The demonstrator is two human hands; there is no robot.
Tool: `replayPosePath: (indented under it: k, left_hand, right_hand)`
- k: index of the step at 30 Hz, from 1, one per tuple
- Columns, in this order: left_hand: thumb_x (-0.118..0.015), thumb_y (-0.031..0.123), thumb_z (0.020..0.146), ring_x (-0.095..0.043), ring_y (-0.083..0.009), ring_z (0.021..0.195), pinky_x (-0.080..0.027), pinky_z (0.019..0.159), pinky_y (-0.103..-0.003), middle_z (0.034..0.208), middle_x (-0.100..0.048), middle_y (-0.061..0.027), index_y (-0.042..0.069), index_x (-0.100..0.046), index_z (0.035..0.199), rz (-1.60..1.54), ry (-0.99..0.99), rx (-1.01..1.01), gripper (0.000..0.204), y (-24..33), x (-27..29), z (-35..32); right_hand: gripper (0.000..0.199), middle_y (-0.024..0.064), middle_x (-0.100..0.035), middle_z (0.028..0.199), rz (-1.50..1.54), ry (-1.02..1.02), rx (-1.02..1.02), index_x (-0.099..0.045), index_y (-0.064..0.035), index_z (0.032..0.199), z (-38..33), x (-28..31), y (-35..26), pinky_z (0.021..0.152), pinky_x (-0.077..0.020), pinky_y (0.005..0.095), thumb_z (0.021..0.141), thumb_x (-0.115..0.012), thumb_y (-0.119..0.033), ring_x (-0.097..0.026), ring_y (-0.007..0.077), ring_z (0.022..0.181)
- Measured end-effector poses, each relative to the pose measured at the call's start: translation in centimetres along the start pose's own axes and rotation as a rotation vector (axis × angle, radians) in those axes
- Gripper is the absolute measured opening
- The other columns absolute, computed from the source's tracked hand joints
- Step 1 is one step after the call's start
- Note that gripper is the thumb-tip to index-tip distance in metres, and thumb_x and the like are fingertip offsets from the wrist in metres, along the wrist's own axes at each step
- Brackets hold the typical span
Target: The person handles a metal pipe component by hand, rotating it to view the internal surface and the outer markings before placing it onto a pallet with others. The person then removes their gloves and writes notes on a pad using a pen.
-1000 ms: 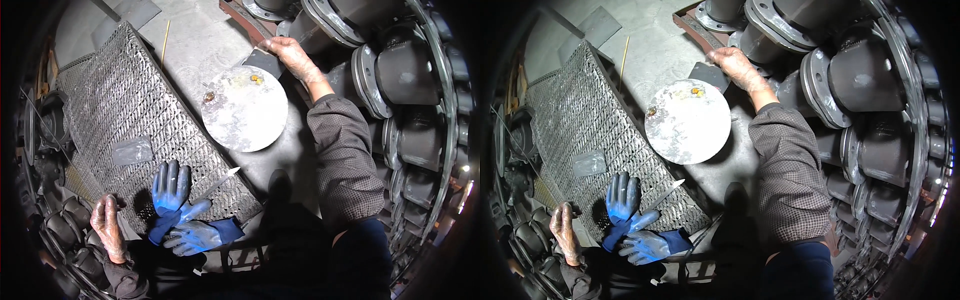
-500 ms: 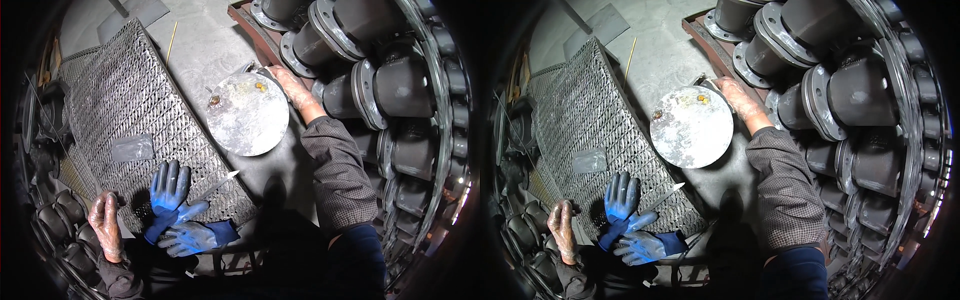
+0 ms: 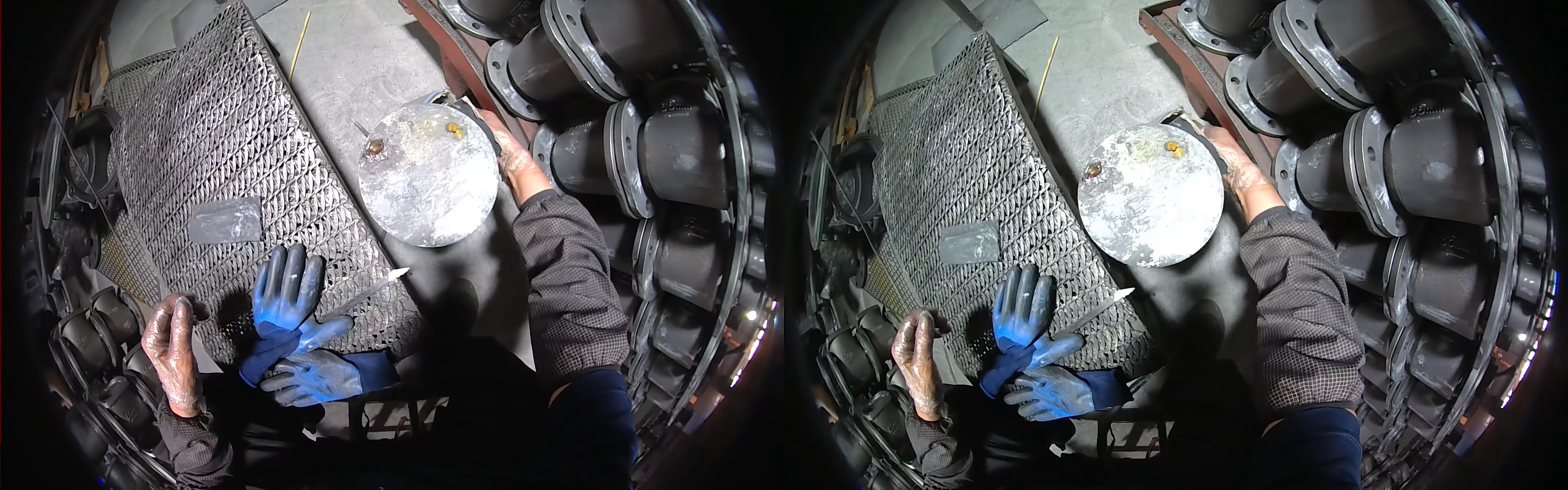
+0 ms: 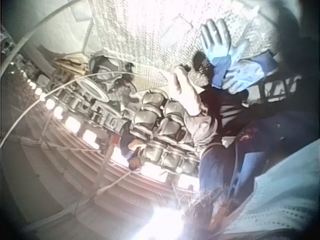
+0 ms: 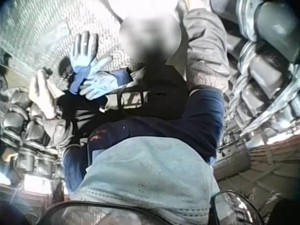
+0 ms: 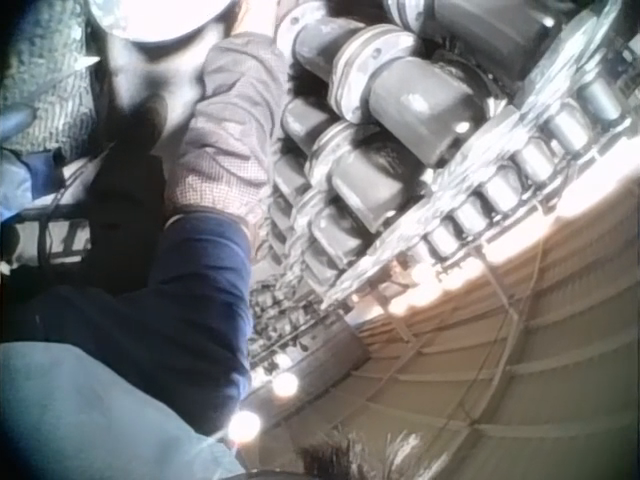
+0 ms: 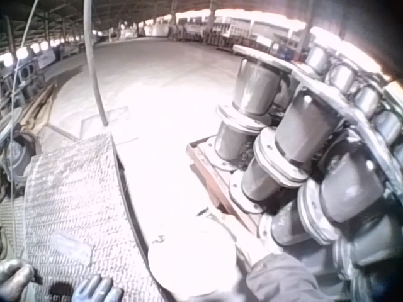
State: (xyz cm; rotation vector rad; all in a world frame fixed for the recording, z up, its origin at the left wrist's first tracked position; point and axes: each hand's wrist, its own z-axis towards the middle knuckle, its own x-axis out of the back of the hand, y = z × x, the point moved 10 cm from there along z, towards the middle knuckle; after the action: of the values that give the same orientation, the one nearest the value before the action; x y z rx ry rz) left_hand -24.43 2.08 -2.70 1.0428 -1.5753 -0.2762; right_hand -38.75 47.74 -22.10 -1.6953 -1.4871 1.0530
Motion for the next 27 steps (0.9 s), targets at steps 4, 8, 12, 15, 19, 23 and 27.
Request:
replayPosePath:
  k: [4,8,12,15,19,23,27]
  left_hand:
    - [-0.059,0.011,0.087,-0.055,-0.0133,0.075,-0.044,0.07,-0.025,0.082,-0.063,-0.008,-0.005,-0.063,0.093,-0.025,0.005,0.013,0.017,-0.4,0.3,0.0]
    - [-0.059,0.012,0.088,-0.055,-0.0137,0.075,-0.044,0.07,-0.025,0.082,-0.064,-0.0089,-0.005,-0.063,0.092,-0.036,-0.01,0.039,0.018,-0.2,-0.1,0.0]
    - [-0.058,0.013,0.088,-0.055,-0.014,0.075,-0.044,0.07,-0.025,0.081,-0.064,-0.0091,-0.005,-0.063,0.091,0.016,-0.015,0.009,0.019,-0.2,0.0,0.1]
    - [-0.058,0.014,0.088,-0.055,-0.0143,0.074,-0.044,0.07,-0.026,0.081,-0.064,-0.009,-0.005,-0.063,0.091,0.007,-0.014,0.014,0.02,0.0,-0.1,0.3]
    - [-0.057,0.014,0.088,-0.054,-0.0141,0.074,-0.043,0.07,-0.026,0.081,-0.064,-0.0083,-0.005,-0.063,0.091,0.045,-0.025,0.01,0.02,0.5,-0.1,0.2]
    - [-0.057,0.013,0.089,-0.054,-0.0135,0.075,-0.043,0.071,-0.026,0.081,-0.063,-0.0076,-0.004,-0.064,0.091,0.026,-0.018,0.004,0.019,0.1,-0.2,0.5]
    - [-0.057,0.013,0.089,-0.054,-0.0132,0.075,-0.043,0.072,-0.025,0.081,-0.063,-0.0075,-0.004,-0.064,0.091,0.056,-0.009,-0.018,0.019,-0.1,-0.1,0.7]
  right_hand:
    - [0.033,0.0067,-0.061,0.101,0.065,-0.158,-0.044,-0.057,0.0042,0.111,0.3,-1.3,0.6,0.078,-0.0449,0.0244,0.087,-0.059,-0.019,-0.055,0.0122,0.087]
    - [0.033,0.0063,-0.061,0.101,0.085,-0.206,-0.003,-0.057,0.004,0.111,0.7,-1.2,0.9,0.078,-0.0449,0.0243,0.087,-0.058,-0.019,-0.055,0.0119,0.087]
    - [0.032,0.0059,-0.061,0.1,-0.065,-0.146,0.065,-0.057,0.0038,0.11,0.4,0.3,1.2,0.078,-0.0449,0.0242,0.087,-0.058,-0.019,-0.055,0.0116,0.086]
    - [0.032,0.0056,-0.062,0.1,-0.102,-0.113,0.091,-0.058,0.0036,0.11,0.0,1.1,1.5,0.078,-0.0449,0.0241,0.087,-0.058,-0.019,-0.055,0.0114,0.086]
    - [0.031,0.0052,-0.062,0.099,-0.121,-0.089,0.109,-0.058,0.0034,0.109,0.2,1.5,1.8,0.078,-0.0449,0.024,0.087,-0.058,-0.018,-0.055,0.0111,0.086]
    - [0.03,0.0048,-0.062,0.099,-0.131,-0.073,0.119,-0.058,0.0032,0.109,0.3,1.8,1.9,0.078,-0.045,0.0239,0.087,-0.057,-0.018,-0.055,0.0108,0.086]
    - [0.03,0.0044,-0.062,0.098,-0.14,-0.068,0.129,-0.058,0.003,0.108,0.6,1.9,2.1,0.078,-0.045,0.0238,0.087,-0.057,-0.018,-0.055,0.0105,0.086]
